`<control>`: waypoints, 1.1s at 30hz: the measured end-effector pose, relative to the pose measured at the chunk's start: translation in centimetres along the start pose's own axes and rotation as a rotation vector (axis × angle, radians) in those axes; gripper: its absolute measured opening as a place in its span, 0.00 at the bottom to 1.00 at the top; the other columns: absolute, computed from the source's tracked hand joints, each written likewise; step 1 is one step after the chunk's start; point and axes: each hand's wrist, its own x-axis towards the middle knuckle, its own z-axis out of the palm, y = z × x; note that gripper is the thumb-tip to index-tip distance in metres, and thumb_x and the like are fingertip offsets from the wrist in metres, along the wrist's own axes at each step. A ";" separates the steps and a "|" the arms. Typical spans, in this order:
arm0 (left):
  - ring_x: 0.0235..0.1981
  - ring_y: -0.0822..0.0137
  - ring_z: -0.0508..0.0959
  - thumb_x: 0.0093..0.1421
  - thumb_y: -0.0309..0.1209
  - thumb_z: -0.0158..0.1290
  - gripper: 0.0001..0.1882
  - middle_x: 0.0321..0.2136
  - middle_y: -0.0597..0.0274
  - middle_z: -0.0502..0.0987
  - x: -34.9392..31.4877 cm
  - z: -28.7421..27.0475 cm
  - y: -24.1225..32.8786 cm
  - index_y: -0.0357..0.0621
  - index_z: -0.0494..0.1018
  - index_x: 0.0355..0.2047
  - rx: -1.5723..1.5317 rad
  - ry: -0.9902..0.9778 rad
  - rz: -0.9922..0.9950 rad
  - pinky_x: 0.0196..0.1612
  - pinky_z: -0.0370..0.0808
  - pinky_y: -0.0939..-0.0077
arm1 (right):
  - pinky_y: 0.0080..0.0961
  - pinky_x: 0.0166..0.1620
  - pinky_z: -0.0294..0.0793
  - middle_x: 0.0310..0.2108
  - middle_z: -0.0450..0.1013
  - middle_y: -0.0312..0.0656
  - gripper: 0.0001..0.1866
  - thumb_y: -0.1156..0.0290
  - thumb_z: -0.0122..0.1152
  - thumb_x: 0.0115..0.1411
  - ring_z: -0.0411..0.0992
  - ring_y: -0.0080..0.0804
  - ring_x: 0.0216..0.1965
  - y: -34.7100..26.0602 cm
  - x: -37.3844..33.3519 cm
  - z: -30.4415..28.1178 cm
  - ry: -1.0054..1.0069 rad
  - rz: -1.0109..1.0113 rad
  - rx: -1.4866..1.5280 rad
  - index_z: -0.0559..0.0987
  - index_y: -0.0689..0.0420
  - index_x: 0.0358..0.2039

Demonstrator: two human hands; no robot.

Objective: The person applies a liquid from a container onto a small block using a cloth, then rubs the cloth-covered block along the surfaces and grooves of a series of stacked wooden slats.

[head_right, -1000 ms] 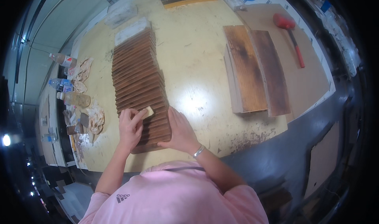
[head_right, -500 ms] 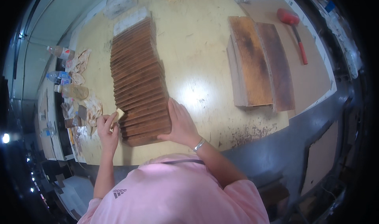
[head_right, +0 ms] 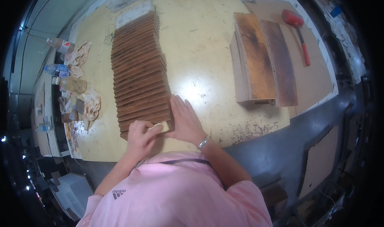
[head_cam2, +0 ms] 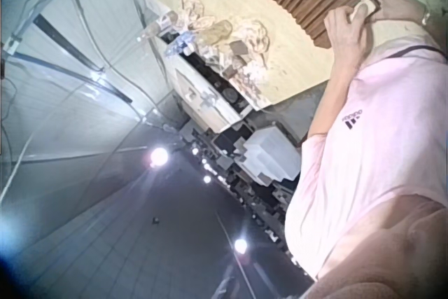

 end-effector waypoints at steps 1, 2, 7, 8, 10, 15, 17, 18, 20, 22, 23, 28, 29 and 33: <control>0.39 0.55 0.74 0.45 0.19 0.61 0.24 0.37 0.60 0.75 -1.0 -0.6 -0.6 0.51 0.81 0.45 0.038 -0.011 -0.021 0.43 0.70 0.60 | 0.48 0.76 0.42 0.73 0.49 0.61 0.70 0.45 0.80 0.42 0.45 0.52 0.76 0.1 0.0 -0.1 -0.005 -0.010 -0.017 0.47 0.72 0.72; 0.39 0.55 0.74 0.45 0.20 0.61 0.24 0.37 0.59 0.75 -2.3 -1.0 -1.6 0.51 0.81 0.45 0.061 -0.016 -0.038 0.43 0.70 0.60 | 0.47 0.76 0.42 0.73 0.49 0.61 0.70 0.46 0.80 0.42 0.45 0.52 0.76 0.4 -0.1 0.0 -0.010 -0.015 -0.038 0.47 0.72 0.72; 0.38 0.55 0.74 0.44 0.18 0.59 0.26 0.36 0.58 0.75 -9.0 -5.0 -5.8 0.50 0.81 0.46 0.186 0.015 -0.175 0.42 0.70 0.59 | 0.46 0.76 0.43 0.73 0.48 0.61 0.69 0.48 0.80 0.43 0.45 0.52 0.76 0.1 0.0 -0.3 -0.032 -0.002 -0.053 0.48 0.72 0.72; 0.37 0.55 0.74 0.44 0.17 0.59 0.26 0.36 0.57 0.74 -9.9 -6.0 -6.4 0.49 0.81 0.46 0.215 0.036 -0.200 0.42 0.70 0.60 | 0.46 0.76 0.43 0.73 0.48 0.61 0.69 0.49 0.80 0.43 0.45 0.52 0.76 -0.1 0.1 -0.4 -0.047 0.006 -0.053 0.48 0.72 0.72; 0.37 0.55 0.74 0.44 0.16 0.59 0.26 0.35 0.57 0.74 -10.1 -6.7 -7.2 0.48 0.81 0.46 0.249 0.093 -0.250 0.42 0.71 0.60 | 0.46 0.76 0.42 0.74 0.48 0.61 0.70 0.49 0.81 0.42 0.45 0.52 0.76 -0.1 0.2 -0.4 -0.056 0.009 -0.048 0.46 0.72 0.72; 0.36 0.55 0.75 0.48 0.18 0.60 0.24 0.34 0.55 0.75 -4.0 -6.4 -7.8 0.44 0.81 0.48 0.179 0.269 -0.280 0.40 0.73 0.63 | 0.47 0.76 0.40 0.74 0.48 0.62 0.73 0.48 0.81 0.40 0.45 0.52 0.76 0.0 0.0 -0.2 -0.049 0.011 -0.055 0.43 0.70 0.73; 0.36 0.55 0.76 0.50 0.19 0.61 0.22 0.34 0.54 0.75 0.6 -5.0 -7.7 0.43 0.80 0.48 0.127 0.330 -0.242 0.40 0.74 0.63 | 0.47 0.77 0.40 0.74 0.48 0.61 0.73 0.47 0.81 0.40 0.45 0.52 0.76 0.0 0.1 -0.3 -0.070 0.024 -0.065 0.43 0.69 0.73; 0.36 0.54 0.77 0.51 0.19 0.61 0.21 0.34 0.54 0.75 3.1 -4.0 -7.8 0.43 0.80 0.48 0.117 0.357 -0.207 0.40 0.75 0.63 | 0.47 0.77 0.40 0.74 0.48 0.61 0.73 0.47 0.81 0.41 0.45 0.52 0.76 0.0 0.1 -0.2 -0.081 0.031 -0.069 0.43 0.69 0.74; 0.37 0.54 0.78 0.53 0.22 0.62 0.19 0.35 0.54 0.75 7.6 -1.6 -8.1 0.44 0.80 0.48 0.033 0.399 -0.157 0.40 0.76 0.62 | 0.46 0.77 0.40 0.74 0.48 0.60 0.73 0.46 0.80 0.41 0.45 0.51 0.76 0.1 0.0 -0.2 -0.074 0.024 -0.072 0.42 0.68 0.74; 0.36 0.54 0.78 0.55 0.25 0.62 0.18 0.34 0.56 0.75 11.6 -0.3 -7.0 0.45 0.79 0.47 0.047 0.350 -0.127 0.39 0.76 0.61 | 0.46 0.77 0.40 0.74 0.48 0.59 0.73 0.46 0.80 0.41 0.45 0.51 0.76 0.2 -0.1 -0.3 -0.067 0.026 -0.073 0.42 0.67 0.74; 0.37 0.55 0.78 0.56 0.25 0.62 0.17 0.35 0.56 0.76 12.7 0.4 -6.9 0.46 0.80 0.48 0.047 0.305 -0.141 0.38 0.76 0.62 | 0.46 0.77 0.40 0.74 0.48 0.59 0.73 0.45 0.80 0.42 0.45 0.51 0.76 0.1 0.0 -0.3 -0.068 0.025 -0.071 0.42 0.67 0.74; 0.36 0.55 0.79 0.55 0.28 0.63 0.17 0.34 0.57 0.75 11.7 1.8 -9.0 0.49 0.79 0.46 0.159 0.194 -0.163 0.37 0.77 0.59 | 0.46 0.76 0.42 0.74 0.48 0.59 0.72 0.45 0.80 0.42 0.45 0.50 0.76 0.3 -0.1 -0.3 -0.056 0.004 -0.066 0.43 0.68 0.74; 0.35 0.55 0.79 0.55 0.28 0.63 0.16 0.34 0.57 0.76 10.6 1.4 -9.8 0.49 0.80 0.46 0.171 0.230 -0.177 0.36 0.77 0.59 | 0.46 0.76 0.42 0.74 0.48 0.59 0.72 0.45 0.80 0.42 0.45 0.50 0.76 0.4 -0.2 -0.3 -0.055 0.013 -0.067 0.43 0.68 0.74; 0.31 0.54 0.80 0.55 0.27 0.62 0.16 0.32 0.57 0.77 6.5 -1.0 -13.6 0.48 0.81 0.45 0.184 0.307 -0.368 0.34 0.78 0.62 | 0.47 0.76 0.43 0.74 0.49 0.59 0.71 0.44 0.79 0.43 0.46 0.50 0.76 0.3 -0.1 -0.2 -0.063 0.002 -0.075 0.45 0.69 0.73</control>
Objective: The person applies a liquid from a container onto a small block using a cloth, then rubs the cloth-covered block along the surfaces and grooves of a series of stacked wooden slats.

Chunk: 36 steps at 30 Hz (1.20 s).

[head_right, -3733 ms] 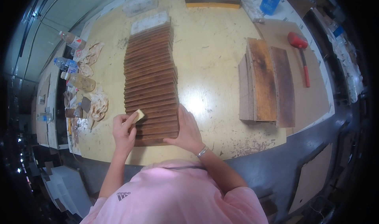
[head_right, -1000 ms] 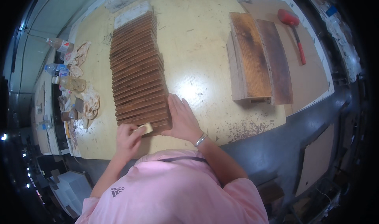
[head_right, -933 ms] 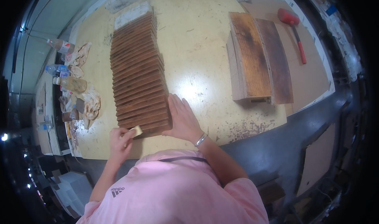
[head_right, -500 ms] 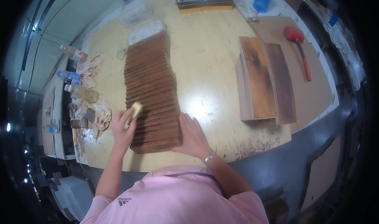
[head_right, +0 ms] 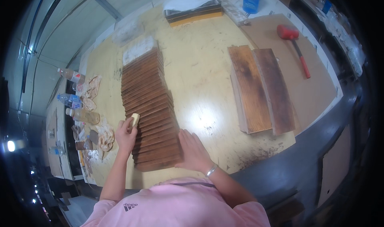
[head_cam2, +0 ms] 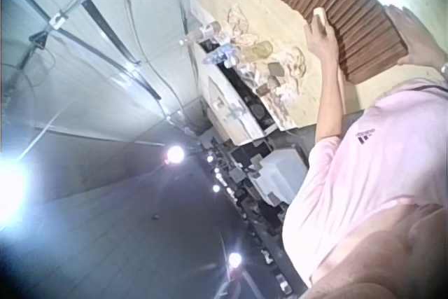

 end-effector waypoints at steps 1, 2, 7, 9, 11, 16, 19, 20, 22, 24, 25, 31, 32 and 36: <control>0.31 0.55 0.80 0.55 0.27 0.63 0.16 0.32 0.57 0.77 0.4 -0.1 0.0 0.48 0.81 0.45 -0.007 0.014 -0.021 0.34 0.78 0.62 | 0.47 0.76 0.43 0.74 0.49 0.59 0.71 0.44 0.79 0.43 0.46 0.51 0.76 0.0 0.0 -0.1 0.000 0.001 0.005 0.45 0.69 0.73; 0.30 0.55 0.80 0.55 0.27 0.63 0.16 0.31 0.57 0.77 0.9 -0.5 0.6 0.48 0.81 0.46 -0.016 0.031 -0.047 0.33 0.78 0.63 | 0.46 0.76 0.44 0.74 0.49 0.59 0.71 0.44 0.79 0.43 0.46 0.51 0.76 -0.1 0.0 -0.3 -0.004 0.000 0.005 0.45 0.69 0.73; 0.33 0.55 0.79 0.57 0.31 0.63 0.14 0.34 0.59 0.75 5.2 3.7 8.5 0.51 0.78 0.45 -0.045 -0.021 0.245 0.34 0.78 0.61 | 0.46 0.76 0.44 0.74 0.48 0.59 0.71 0.44 0.79 0.43 0.45 0.52 0.76 0.0 0.1 -0.3 -0.023 -0.003 0.019 0.45 0.69 0.74; 0.34 0.56 0.79 0.56 0.31 0.62 0.14 0.34 0.60 0.75 5.4 4.2 8.3 0.50 0.78 0.44 -0.024 -0.088 0.243 0.34 0.78 0.61 | 0.46 0.76 0.44 0.75 0.47 0.59 0.70 0.45 0.79 0.44 0.44 0.52 0.76 0.0 0.1 -0.3 -0.036 -0.006 0.062 0.45 0.68 0.74; 0.33 0.56 0.79 0.55 0.30 0.62 0.14 0.34 0.60 0.75 4.7 3.7 6.1 0.50 0.79 0.44 0.000 -0.036 0.231 0.34 0.78 0.61 | 0.44 0.76 0.41 0.76 0.44 0.58 0.65 0.45 0.74 0.51 0.42 0.51 0.77 1.5 0.2 -0.5 0.017 0.039 0.288 0.44 0.66 0.74; 0.32 0.55 0.80 0.53 0.27 0.63 0.17 0.34 0.58 0.76 2.5 1.5 -0.5 0.48 0.80 0.45 -0.016 0.052 -0.007 0.34 0.78 0.62 | 0.35 0.77 0.36 0.77 0.37 0.58 0.44 0.58 0.53 0.71 0.35 0.46 0.79 3.8 6.4 -2.0 0.145 0.027 0.684 0.41 0.66 0.75; 0.32 0.56 0.81 0.56 0.26 0.63 0.16 0.35 0.56 0.77 6.0 2.6 4.6 0.46 0.80 0.47 -0.039 0.064 0.095 0.34 0.79 0.65 | 0.34 0.77 0.36 0.78 0.35 0.57 0.43 0.51 0.44 0.75 0.33 0.46 0.79 5.4 12.4 -2.4 0.172 0.068 0.819 0.40 0.65 0.75; 0.33 0.54 0.81 0.57 0.28 0.63 0.16 0.35 0.57 0.77 7.1 2.9 6.9 0.47 0.80 0.47 -0.031 0.046 0.133 0.35 0.78 0.63 | 0.34 0.77 0.36 0.78 0.34 0.57 0.43 0.49 0.42 0.75 0.33 0.46 0.79 5.7 13.9 -2.2 0.152 0.052 0.842 0.39 0.66 0.75; 0.33 0.53 0.80 0.56 0.30 0.63 0.16 0.35 0.57 0.76 8.4 4.8 8.9 0.50 0.80 0.46 -0.053 0.019 0.192 0.35 0.78 0.61 | 0.33 0.77 0.35 0.78 0.33 0.57 0.44 0.46 0.38 0.76 0.32 0.46 0.79 5.8 15.9 -1.8 0.109 0.028 0.881 0.38 0.66 0.75; 0.33 0.53 0.80 0.56 0.30 0.63 0.16 0.34 0.57 0.76 8.7 5.4 8.6 0.51 0.80 0.46 -0.020 -0.022 0.182 0.35 0.78 0.60 | 0.32 0.77 0.35 0.78 0.33 0.58 0.45 0.45 0.38 0.75 0.32 0.46 0.79 5.3 16.7 -1.1 0.095 -0.030 0.807 0.37 0.66 0.75; 0.33 0.53 0.80 0.55 0.30 0.63 0.16 0.35 0.57 0.76 8.3 5.4 7.7 0.51 0.80 0.46 0.005 -0.025 0.163 0.35 0.78 0.60 | 0.32 0.77 0.35 0.78 0.33 0.58 0.45 0.44 0.38 0.75 0.31 0.46 0.79 5.3 16.7 -0.9 0.088 -0.051 0.769 0.37 0.66 0.75; 0.34 0.53 0.80 0.55 0.28 0.63 0.17 0.35 0.57 0.76 7.4 4.2 4.7 0.48 0.80 0.46 0.024 0.026 0.098 0.36 0.79 0.61 | 0.33 0.77 0.36 0.77 0.32 0.58 0.49 0.39 0.36 0.73 0.32 0.48 0.79 5.1 16.2 -1.6 0.052 -0.049 0.619 0.36 0.66 0.75; 0.34 0.53 0.80 0.55 0.28 0.63 0.17 0.35 0.57 0.76 7.9 4.4 6.1 0.49 0.80 0.46 0.005 0.035 0.129 0.36 0.78 0.61 | 0.33 0.77 0.36 0.77 0.33 0.59 0.49 0.39 0.36 0.74 0.32 0.48 0.79 4.8 16.2 -1.6 0.057 -0.057 0.609 0.36 0.66 0.75; 0.34 0.53 0.80 0.56 0.30 0.63 0.17 0.36 0.58 0.77 8.4 5.4 7.9 0.51 0.80 0.47 -0.015 -0.048 0.159 0.36 0.78 0.61 | 0.35 0.77 0.39 0.77 0.38 0.60 0.45 0.45 0.39 0.74 0.37 0.51 0.78 4.8 16.3 -1.2 0.116 -0.070 0.604 0.41 0.68 0.74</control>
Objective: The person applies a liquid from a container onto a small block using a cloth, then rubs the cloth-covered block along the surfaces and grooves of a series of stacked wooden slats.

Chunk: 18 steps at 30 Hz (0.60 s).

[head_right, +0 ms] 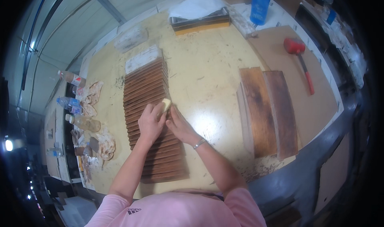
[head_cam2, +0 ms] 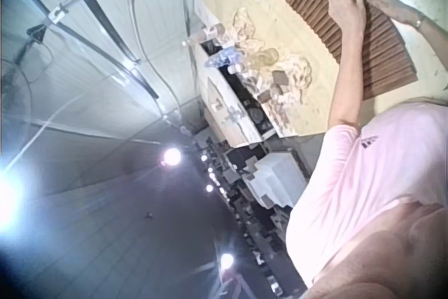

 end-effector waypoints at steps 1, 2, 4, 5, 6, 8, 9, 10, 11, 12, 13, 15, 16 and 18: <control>0.35 0.53 0.80 0.56 0.29 0.63 0.17 0.36 0.58 0.77 -0.5 0.0 -0.5 0.51 0.80 0.47 0.008 -0.004 -0.008 0.36 0.79 0.61 | 0.37 0.77 0.41 0.76 0.41 0.60 0.42 0.49 0.41 0.74 0.40 0.52 0.77 -0.1 -0.1 -0.4 0.014 0.007 -0.072 0.44 0.68 0.74; 0.35 0.53 0.80 0.56 0.28 0.63 0.17 0.36 0.58 0.77 -1.3 -0.6 -1.6 0.50 0.80 0.47 0.025 0.012 -0.024 0.37 0.79 0.61 | 0.39 0.76 0.42 0.76 0.44 0.60 0.40 0.53 0.43 0.74 0.42 0.52 0.77 -0.4 -0.5 -0.9 0.029 0.015 -0.137 0.46 0.67 0.74; 0.35 0.53 0.81 0.55 0.26 0.62 0.18 0.37 0.56 0.77 -3.6 -2.4 -5.4 0.49 0.80 0.48 0.072 0.051 -0.080 0.38 0.79 0.62 | 0.42 0.76 0.45 0.74 0.49 0.58 0.36 0.61 0.46 0.72 0.47 0.52 0.75 -0.7 -1.2 -1.6 0.050 -0.003 -0.284 0.51 0.66 0.73; 0.35 0.54 0.81 0.55 0.25 0.62 0.18 0.37 0.56 0.78 -4.9 -3.3 -7.5 0.48 0.80 0.48 0.100 0.073 -0.117 0.38 0.79 0.63 | 0.43 0.75 0.46 0.74 0.52 0.57 0.34 0.65 0.47 0.70 0.49 0.51 0.75 -0.6 -1.7 -2.1 0.061 -0.027 -0.367 0.54 0.65 0.73; 0.35 0.53 0.81 0.55 0.26 0.61 0.18 0.36 0.56 0.77 -5.9 -4.1 -9.2 0.48 0.80 0.48 0.106 0.072 -0.189 0.37 0.79 0.62 | 0.45 0.75 0.47 0.73 0.54 0.55 0.33 0.69 0.48 0.69 0.51 0.50 0.74 -0.4 -2.2 -2.4 0.075 -0.043 -0.452 0.56 0.64 0.72; 0.35 0.52 0.80 0.55 0.26 0.61 0.18 0.36 0.55 0.77 -6.3 -5.5 -10.4 0.49 0.81 0.47 0.122 0.072 -0.345 0.36 0.78 0.61 | 0.46 0.75 0.47 0.72 0.57 0.53 0.32 0.74 0.48 0.66 0.53 0.48 0.73 -0.6 -2.4 -2.4 0.055 -0.067 -0.575 0.59 0.62 0.71; 0.35 0.52 0.80 0.55 0.26 0.61 0.18 0.36 0.55 0.77 -6.2 -4.9 -10.5 0.49 0.81 0.47 0.091 0.096 -0.287 0.36 0.78 0.61 | 0.46 0.74 0.48 0.71 0.59 0.52 0.32 0.76 0.48 0.65 0.53 0.46 0.73 -0.7 -2.5 -2.3 0.045 -0.080 -0.638 0.60 0.60 0.71; 0.35 0.53 0.80 0.55 0.26 0.61 0.18 0.36 0.55 0.77 -5.0 -4.2 -8.7 0.49 0.80 0.47 0.058 0.122 -0.232 0.36 0.78 0.61 | 0.48 0.75 0.47 0.71 0.60 0.49 0.36 0.79 0.47 0.61 0.54 0.46 0.73 -0.4 -2.4 -2.0 0.050 -0.084 -0.671 0.61 0.57 0.71; 0.34 0.53 0.80 0.55 0.26 0.61 0.18 0.35 0.55 0.77 -3.8 -3.5 -6.6 0.49 0.80 0.48 0.023 0.150 -0.179 0.36 0.78 0.61 | 0.47 0.75 0.47 0.70 0.61 0.49 0.35 0.79 0.48 0.60 0.55 0.45 0.73 -0.6 -2.4 -1.9 0.056 -0.084 -0.685 0.62 0.58 0.71; 0.35 0.55 0.80 0.55 0.26 0.62 0.17 0.35 0.56 0.77 -2.7 -2.8 -3.9 0.49 0.80 0.47 0.036 0.113 -0.083 0.36 0.78 0.62 | 0.46 0.75 0.48 0.70 0.62 0.49 0.34 0.80 0.48 0.60 0.55 0.44 0.73 -0.6 -2.4 -2.0 0.060 -0.081 -0.702 0.63 0.59 0.70; 0.35 0.57 0.80 0.56 0.27 0.62 0.16 0.35 0.57 0.76 -1.8 -2.3 -1.3 0.48 0.80 0.46 0.053 0.081 0.011 0.36 0.78 0.63 | 0.45 0.74 0.48 0.69 0.63 0.49 0.34 0.80 0.48 0.60 0.56 0.43 0.72 -0.8 -2.4 -1.9 0.063 -0.083 -0.718 0.64 0.60 0.69; 0.35 0.56 0.79 0.56 0.29 0.64 0.15 0.35 0.59 0.76 -1.0 -0.8 1.4 0.50 0.79 0.45 -0.048 -0.008 0.100 0.35 0.78 0.62 | 0.46 0.74 0.49 0.69 0.63 0.47 0.35 0.80 0.49 0.59 0.56 0.44 0.72 0.1 -2.2 -1.6 0.030 -0.064 -0.757 0.63 0.59 0.69; 0.35 0.55 0.79 0.56 0.29 0.63 0.16 0.35 0.59 0.76 -1.2 -0.3 1.5 0.51 0.79 0.45 -0.059 -0.034 0.123 0.35 0.78 0.61 | 0.47 0.74 0.49 0.69 0.63 0.47 0.35 0.80 0.49 0.59 0.57 0.45 0.72 0.4 -2.1 -1.5 0.015 -0.057 -0.776 0.63 0.58 0.69; 0.35 0.56 0.79 0.56 0.28 0.62 0.16 0.34 0.59 0.75 -2.3 -0.9 0.0 0.51 0.78 0.45 0.007 -0.025 0.093 0.35 0.78 0.61 | 0.47 0.74 0.49 0.69 0.64 0.46 0.34 0.80 0.49 0.59 0.57 0.44 0.72 0.0 -2.3 -1.4 0.058 -0.084 -0.760 0.64 0.58 0.69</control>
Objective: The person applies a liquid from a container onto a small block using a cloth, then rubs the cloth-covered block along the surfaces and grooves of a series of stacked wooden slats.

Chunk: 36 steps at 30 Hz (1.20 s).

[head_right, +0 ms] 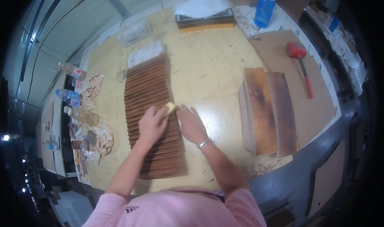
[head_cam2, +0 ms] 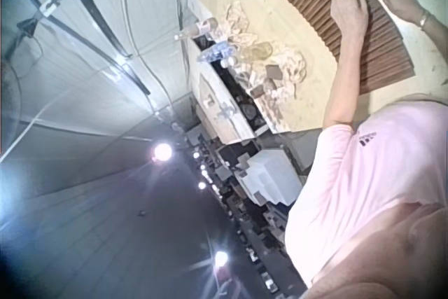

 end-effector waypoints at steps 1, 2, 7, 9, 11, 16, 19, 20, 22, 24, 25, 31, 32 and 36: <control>0.35 0.56 0.79 0.56 0.28 0.62 0.16 0.33 0.60 0.75 -1.0 -0.8 -1.4 0.52 0.78 0.45 0.038 0.001 -0.014 0.35 0.78 0.61 | 0.46 0.74 0.49 0.69 0.64 0.45 0.34 0.80 0.49 0.59 0.57 0.43 0.72 -0.2 0.0 -0.1 0.027 -0.005 0.012 0.65 0.58 0.68; 0.35 0.55 0.79 0.55 0.28 0.62 0.16 0.33 0.59 0.75 -2.3 -1.7 -3.1 0.51 0.79 0.46 0.067 0.017 -0.051 0.35 0.78 0.61 | 0.45 0.74 0.50 0.68 0.65 0.44 0.34 0.80 0.50 0.59 0.58 0.42 0.72 -0.3 0.1 -0.3 0.030 0.002 0.010 0.65 0.58 0.68; 0.34 0.54 0.78 0.55 0.26 0.60 0.18 0.34 0.55 0.76 -8.2 -6.5 -11.0 0.48 0.80 0.48 0.225 0.082 -0.259 0.36 0.77 0.61 | 0.43 0.74 0.51 0.68 0.65 0.43 0.34 0.79 0.50 0.59 0.57 0.39 0.72 -1.1 0.2 -0.7 0.020 0.034 -0.042 0.64 0.58 0.69; 0.35 0.54 0.79 0.54 0.25 0.60 0.18 0.36 0.55 0.76 -7.8 -6.5 -10.1 0.47 0.80 0.48 0.202 0.104 -0.240 0.37 0.77 0.61 | 0.43 0.74 0.51 0.68 0.65 0.43 0.35 0.79 0.52 0.59 0.57 0.39 0.72 -1.1 0.2 -0.6 0.024 0.042 -0.058 0.64 0.58 0.69; 0.36 0.54 0.79 0.54 0.24 0.62 0.18 0.38 0.55 0.78 -5.1 -4.4 -5.5 0.46 0.80 0.47 0.098 0.129 -0.116 0.37 0.78 0.63 | 0.44 0.73 0.51 0.68 0.65 0.44 0.35 0.79 0.53 0.58 0.58 0.41 0.72 -1.1 0.2 -0.6 0.023 0.027 -0.082 0.64 0.58 0.69; 0.38 0.54 0.78 0.51 0.23 0.62 0.20 0.36 0.59 0.76 -2.1 -1.1 0.0 0.52 0.78 0.45 -0.057 -0.062 0.128 0.36 0.78 0.61 | 0.44 0.74 0.51 0.68 0.65 0.44 0.35 0.78 0.54 0.59 0.57 0.40 0.72 -1.0 0.3 -0.1 0.033 0.006 -0.083 0.63 0.58 0.69; 0.37 0.55 0.78 0.49 0.22 0.61 0.20 0.34 0.58 0.75 -4.1 -2.5 -4.3 0.51 0.78 0.44 0.044 0.035 0.056 0.37 0.77 0.61 | 0.44 0.74 0.51 0.68 0.65 0.43 0.35 0.77 0.53 0.59 0.57 0.40 0.72 -0.8 0.2 -0.1 0.033 0.015 -0.084 0.63 0.58 0.69; 0.36 0.55 0.78 0.49 0.22 0.61 0.21 0.34 0.58 0.75 -5.6 -3.0 -6.4 0.50 0.79 0.45 0.078 0.049 -0.046 0.37 0.77 0.61 | 0.44 0.74 0.51 0.68 0.65 0.43 0.35 0.77 0.53 0.59 0.57 0.40 0.72 -1.0 0.4 -0.2 0.025 0.020 -0.076 0.63 0.57 0.69; 0.37 0.55 0.78 0.50 0.22 0.61 0.21 0.34 0.58 0.75 -6.6 -4.4 -7.2 0.49 0.80 0.46 0.134 0.078 -0.153 0.37 0.77 0.61 | 0.44 0.74 0.51 0.69 0.65 0.42 0.36 0.77 0.53 0.59 0.57 0.39 0.72 -1.4 0.4 -0.3 0.020 0.030 -0.079 0.63 0.57 0.70; 0.37 0.55 0.78 0.51 0.22 0.61 0.20 0.34 0.58 0.75 -6.1 -4.1 -5.8 0.49 0.80 0.46 0.095 0.117 -0.116 0.37 0.78 0.61 | 0.44 0.74 0.50 0.69 0.64 0.42 0.36 0.77 0.53 0.59 0.57 0.39 0.72 -1.4 0.2 -0.5 0.028 0.031 -0.106 0.63 0.56 0.70; 0.37 0.55 0.78 0.51 0.22 0.62 0.19 0.34 0.58 0.75 -5.0 -3.5 -4.0 0.49 0.80 0.45 0.038 0.140 -0.041 0.37 0.78 0.61 | 0.44 0.74 0.50 0.69 0.64 0.42 0.36 0.77 0.54 0.59 0.56 0.38 0.73 -1.2 0.1 -0.4 0.031 0.033 -0.108 0.62 0.56 0.70; 0.37 0.54 0.77 0.51 0.22 0.63 0.19 0.33 0.58 0.75 -2.8 -2.1 -2.9 0.50 0.80 0.45 0.050 0.069 -0.040 0.38 0.77 0.60 | 0.44 0.74 0.51 0.69 0.65 0.42 0.35 0.77 0.54 0.59 0.57 0.38 0.72 -1.1 0.3 -0.1 0.036 0.030 -0.091 0.63 0.57 0.69; 0.36 0.54 0.77 0.51 0.22 0.63 0.18 0.33 0.57 0.75 -2.7 -2.3 -3.7 0.49 0.80 0.44 0.081 0.102 -0.081 0.38 0.76 0.60 | 0.44 0.74 0.51 0.69 0.65 0.42 0.35 0.77 0.54 0.59 0.57 0.38 0.72 -1.1 0.4 -0.1 0.031 0.033 -0.085 0.64 0.57 0.69; 0.37 0.53 0.78 0.51 0.22 0.63 0.18 0.34 0.57 0.76 -2.5 -2.2 -1.3 0.49 0.80 0.45 -0.024 0.074 0.038 0.38 0.77 0.59 | 0.43 0.73 0.52 0.68 0.65 0.42 0.34 0.77 0.54 0.59 0.58 0.38 0.72 -1.0 0.3 0.1 0.056 0.030 -0.082 0.65 0.57 0.68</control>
